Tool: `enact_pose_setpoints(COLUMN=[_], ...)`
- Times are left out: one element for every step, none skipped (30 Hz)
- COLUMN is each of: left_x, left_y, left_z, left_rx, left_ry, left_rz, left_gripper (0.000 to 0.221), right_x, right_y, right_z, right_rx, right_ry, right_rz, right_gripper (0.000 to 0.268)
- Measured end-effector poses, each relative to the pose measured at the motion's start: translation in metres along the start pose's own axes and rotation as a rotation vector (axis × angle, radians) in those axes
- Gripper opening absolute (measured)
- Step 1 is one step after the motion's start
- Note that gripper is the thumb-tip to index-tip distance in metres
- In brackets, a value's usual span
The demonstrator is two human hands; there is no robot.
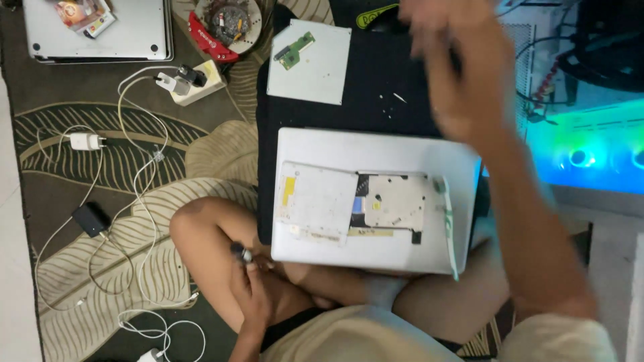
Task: A person sits on the floor and cleans a small circuit board with a toothbrush before using an electric screwdriver to work on a laptop component.
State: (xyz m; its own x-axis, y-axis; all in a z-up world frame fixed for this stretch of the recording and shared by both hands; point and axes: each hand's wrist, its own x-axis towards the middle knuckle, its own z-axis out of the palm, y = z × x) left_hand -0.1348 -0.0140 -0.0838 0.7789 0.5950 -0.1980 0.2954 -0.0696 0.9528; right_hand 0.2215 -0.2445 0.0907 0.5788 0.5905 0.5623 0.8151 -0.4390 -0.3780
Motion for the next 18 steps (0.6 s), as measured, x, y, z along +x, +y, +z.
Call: enact_pose_setpoints(left_x=[-0.002,-0.005,-0.009,-0.020,-0.031,-0.036,-0.045,-0.057,-0.068,-0.069,-0.069,-0.067,-0.066,-0.068,-0.069,-0.066,-0.064,-0.062], left_y=[0.003,0.008,0.013,0.022,0.031,0.040,0.031,0.023,0.014,0.033,0.053,0.073,0.073,0.072,0.071,0.080,0.088,0.096], left_z=[0.002,0.001,0.000,0.002,0.004,0.010,0.016,0.021,0.026,0.029,0.033,0.037,0.040,0.041,0.042,0.042,0.042,0.042], left_rx=[-0.004,-0.050,-0.095,-0.092,-0.088,-0.090,-0.095,-0.185,-0.273,-0.273,-0.218,-0.159,-0.155,-0.113,-0.071,-0.068,-0.115,-0.162], left_ry=[-0.001,-0.022,-0.043,-0.045,-0.100,-0.157,-0.160,-0.363,-0.566,-0.570,-0.769,-0.967,-0.970,-0.947,-0.924,-0.928,-0.990,-1.049], left_rz=[0.006,-0.012,-0.031,-0.035,-0.059,-0.070,-0.060,0.007,0.074,0.079,0.094,0.115,0.126,0.135,0.144,0.147,0.069,-0.013], left_gripper=[0.030,0.030,0.032,0.032,0.029,0.028,0.028,0.026,0.025,0.025,0.031,0.039,0.039,0.034,0.030,0.030,0.028,0.029], right_x=[-0.022,-0.046,-0.070,-0.093,-0.116,-0.137,-0.148,-0.161,-0.173,-0.185,-0.196,-0.205,-0.214,-0.226,-0.236,-0.240,-0.242,-0.246], right_y=[-0.027,-0.056,-0.084,-0.108,-0.131,-0.150,-0.161,-0.173,-0.184,-0.196,-0.207,-0.217,-0.218,-0.223,-0.227,-0.228,-0.229,-0.230], right_z=[-0.004,-0.008,-0.012,-0.007,-0.002,0.003,0.006,0.009,0.012,0.011,0.011,0.011,0.015,0.019,0.023,0.021,0.020,0.019], right_rx=[-0.006,0.144,0.297,0.298,0.524,0.742,0.735,0.767,0.798,0.795,0.836,0.875,0.872,1.035,1.195,1.194,1.262,1.329], right_ry=[0.004,-0.050,-0.108,-0.109,-0.148,-0.181,-0.174,-0.209,-0.244,-0.238,-0.191,-0.139,-0.130,-0.048,0.035,0.041,0.088,0.135], right_rz=[-0.004,0.131,0.263,0.268,0.460,0.641,0.635,0.586,0.538,0.536,0.660,0.779,0.771,0.724,0.671,0.670,0.722,0.775], right_gripper=[0.011,0.015,0.020,0.020,0.034,0.051,0.051,0.064,0.081,0.081,0.074,0.067,0.067,0.070,0.076,0.076,0.082,0.088])
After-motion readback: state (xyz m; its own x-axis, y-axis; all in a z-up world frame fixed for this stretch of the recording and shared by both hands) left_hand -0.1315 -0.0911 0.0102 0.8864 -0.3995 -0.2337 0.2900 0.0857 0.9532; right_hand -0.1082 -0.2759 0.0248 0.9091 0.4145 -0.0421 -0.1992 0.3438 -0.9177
